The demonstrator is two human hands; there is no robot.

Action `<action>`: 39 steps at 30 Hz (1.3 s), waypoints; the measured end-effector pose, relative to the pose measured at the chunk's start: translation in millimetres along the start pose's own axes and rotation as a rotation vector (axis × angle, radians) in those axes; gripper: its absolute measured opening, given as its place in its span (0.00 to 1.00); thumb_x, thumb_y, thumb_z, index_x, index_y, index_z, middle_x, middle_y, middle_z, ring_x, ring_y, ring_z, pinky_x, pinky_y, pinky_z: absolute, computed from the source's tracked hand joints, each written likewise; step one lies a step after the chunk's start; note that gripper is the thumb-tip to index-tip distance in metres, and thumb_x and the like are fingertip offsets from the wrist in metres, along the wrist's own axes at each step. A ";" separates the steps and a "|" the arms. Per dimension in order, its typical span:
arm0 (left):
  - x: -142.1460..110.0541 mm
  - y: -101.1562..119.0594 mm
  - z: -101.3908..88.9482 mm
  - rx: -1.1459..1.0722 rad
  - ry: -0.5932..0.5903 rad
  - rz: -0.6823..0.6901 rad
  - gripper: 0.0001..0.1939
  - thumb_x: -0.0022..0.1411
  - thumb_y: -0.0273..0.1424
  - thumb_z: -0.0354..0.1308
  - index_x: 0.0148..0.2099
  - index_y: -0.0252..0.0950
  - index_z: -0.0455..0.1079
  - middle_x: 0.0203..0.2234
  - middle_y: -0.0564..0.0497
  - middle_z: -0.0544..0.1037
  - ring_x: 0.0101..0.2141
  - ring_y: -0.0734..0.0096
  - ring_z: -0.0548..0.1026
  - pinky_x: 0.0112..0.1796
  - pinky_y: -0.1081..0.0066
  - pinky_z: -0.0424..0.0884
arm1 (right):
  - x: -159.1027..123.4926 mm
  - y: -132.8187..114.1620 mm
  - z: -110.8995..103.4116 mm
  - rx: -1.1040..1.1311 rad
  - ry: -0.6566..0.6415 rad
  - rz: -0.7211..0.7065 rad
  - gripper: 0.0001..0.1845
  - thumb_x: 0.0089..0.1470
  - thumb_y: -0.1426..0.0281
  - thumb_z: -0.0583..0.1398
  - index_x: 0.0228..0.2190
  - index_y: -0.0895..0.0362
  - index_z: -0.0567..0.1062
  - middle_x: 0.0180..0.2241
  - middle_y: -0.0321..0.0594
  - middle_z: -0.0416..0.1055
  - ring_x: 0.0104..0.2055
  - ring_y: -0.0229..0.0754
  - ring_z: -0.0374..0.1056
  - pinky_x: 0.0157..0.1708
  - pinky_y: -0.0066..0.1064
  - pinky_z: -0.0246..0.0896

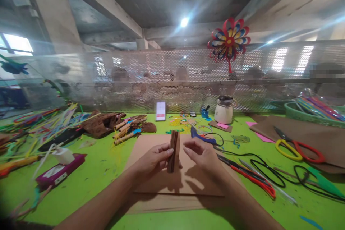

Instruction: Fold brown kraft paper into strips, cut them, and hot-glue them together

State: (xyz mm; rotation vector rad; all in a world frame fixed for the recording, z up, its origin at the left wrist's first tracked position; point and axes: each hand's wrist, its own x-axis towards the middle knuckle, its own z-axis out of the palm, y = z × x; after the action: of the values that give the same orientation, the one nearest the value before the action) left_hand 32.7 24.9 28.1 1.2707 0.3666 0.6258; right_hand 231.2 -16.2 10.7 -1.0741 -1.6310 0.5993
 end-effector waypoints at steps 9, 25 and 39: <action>-1.9 -12.4 0.4 -0.044 -0.161 -0.266 0.16 0.58 0.38 0.59 0.42 0.31 0.67 0.23 0.47 0.75 0.24 0.66 0.76 0.31 0.67 0.70 | -4.8 -23.2 -18.6 -0.312 -0.290 -0.311 0.28 0.53 0.76 0.57 0.56 0.49 0.63 0.55 0.44 0.61 0.58 0.46 0.57 0.58 0.43 0.53; 3.1 -3.8 -2.9 0.139 0.032 -0.237 0.24 0.56 0.50 0.55 0.33 0.29 0.71 0.16 0.52 0.68 0.17 0.76 0.64 0.20 0.75 0.52 | -2.2 -13.2 -17.5 -0.221 -0.193 -0.210 0.10 0.49 0.78 0.58 0.33 0.57 0.78 0.29 0.39 0.74 0.32 0.38 0.68 0.34 0.29 0.62; 5.9 -10.9 12.4 0.136 0.211 0.248 0.18 0.58 0.37 0.59 0.48 0.33 0.66 0.36 0.45 0.73 0.35 0.67 0.71 0.39 0.65 0.67 | -5.2 -6.6 26.2 0.627 0.000 0.255 0.19 0.45 0.57 0.66 0.30 0.59 0.70 0.24 0.37 0.73 0.21 0.36 0.67 0.21 0.29 0.63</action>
State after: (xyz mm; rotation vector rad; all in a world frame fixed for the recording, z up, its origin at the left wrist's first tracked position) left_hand 47.0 17.3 21.5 1.3959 0.4347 0.9633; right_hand 204.7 -20.5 4.9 -0.8062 -1.1815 1.1844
